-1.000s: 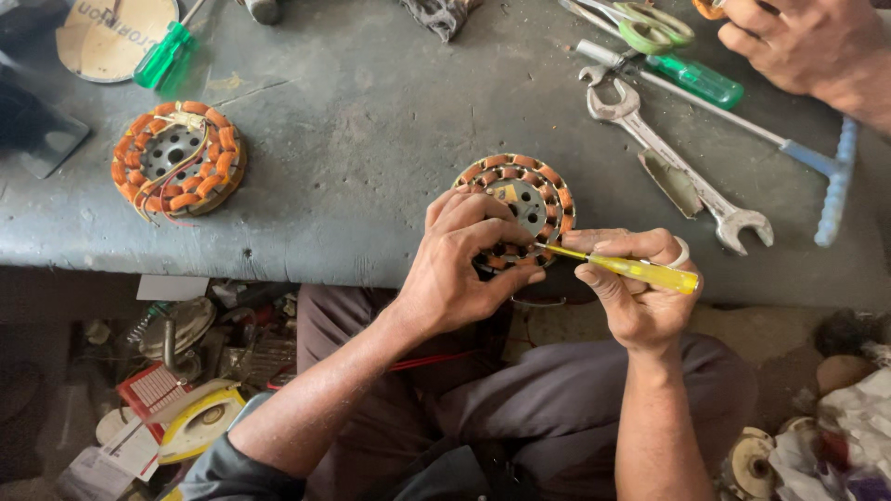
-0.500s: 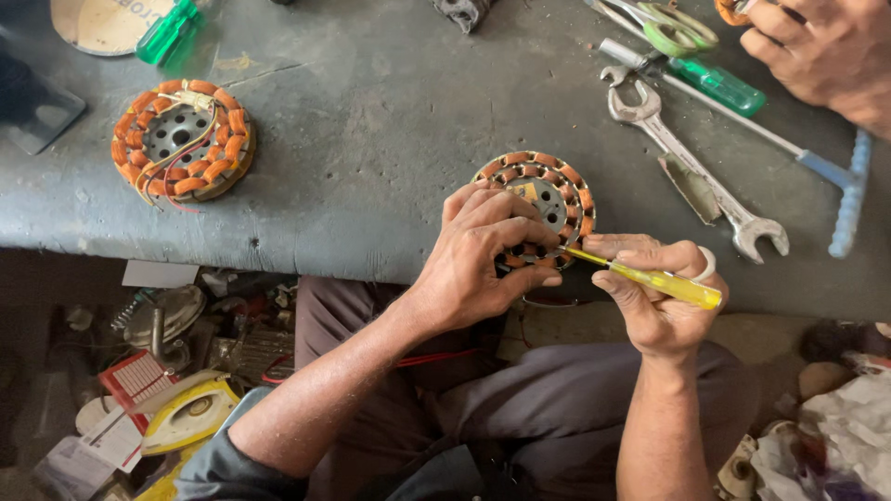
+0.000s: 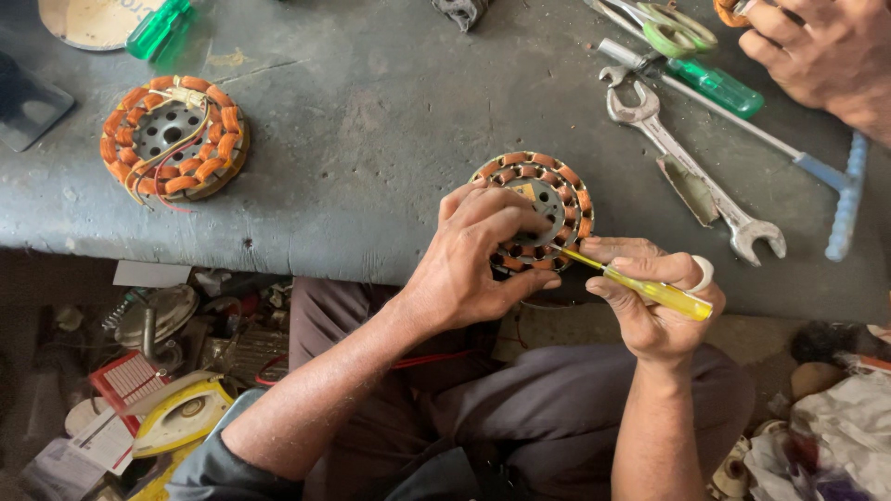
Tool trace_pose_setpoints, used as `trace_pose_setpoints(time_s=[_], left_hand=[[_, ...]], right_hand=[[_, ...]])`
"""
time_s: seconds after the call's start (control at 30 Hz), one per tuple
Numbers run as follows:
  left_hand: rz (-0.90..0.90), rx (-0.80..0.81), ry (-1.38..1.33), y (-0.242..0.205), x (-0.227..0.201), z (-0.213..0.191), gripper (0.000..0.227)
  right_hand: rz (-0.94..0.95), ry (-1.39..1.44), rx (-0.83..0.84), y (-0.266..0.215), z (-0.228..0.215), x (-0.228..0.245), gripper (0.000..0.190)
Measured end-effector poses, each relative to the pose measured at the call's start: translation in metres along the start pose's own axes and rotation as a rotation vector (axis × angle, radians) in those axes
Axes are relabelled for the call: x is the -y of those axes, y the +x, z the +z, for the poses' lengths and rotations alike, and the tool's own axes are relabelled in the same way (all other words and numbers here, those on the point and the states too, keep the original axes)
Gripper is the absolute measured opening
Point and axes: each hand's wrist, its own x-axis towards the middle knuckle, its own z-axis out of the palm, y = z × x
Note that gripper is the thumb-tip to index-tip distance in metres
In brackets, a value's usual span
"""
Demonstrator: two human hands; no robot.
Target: The person repairs a motor stator by using a yellow screwdriver to adjust copper windings and a red wire to test connections. The person repeatedly inserts the wire into the stator slots and uses the screwdriver to manipulate the internal components.
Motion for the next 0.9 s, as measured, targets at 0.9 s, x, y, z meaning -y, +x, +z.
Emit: trace_pose_setpoints(time_s=[0.9], left_hand=[[0.031, 0.054, 0.023, -0.0009, 0.0016, 0.0011, 0.042]], right_hand=[[-0.192, -0.180, 0.038, 0.0066, 0.0071, 0.0058, 0.026]])
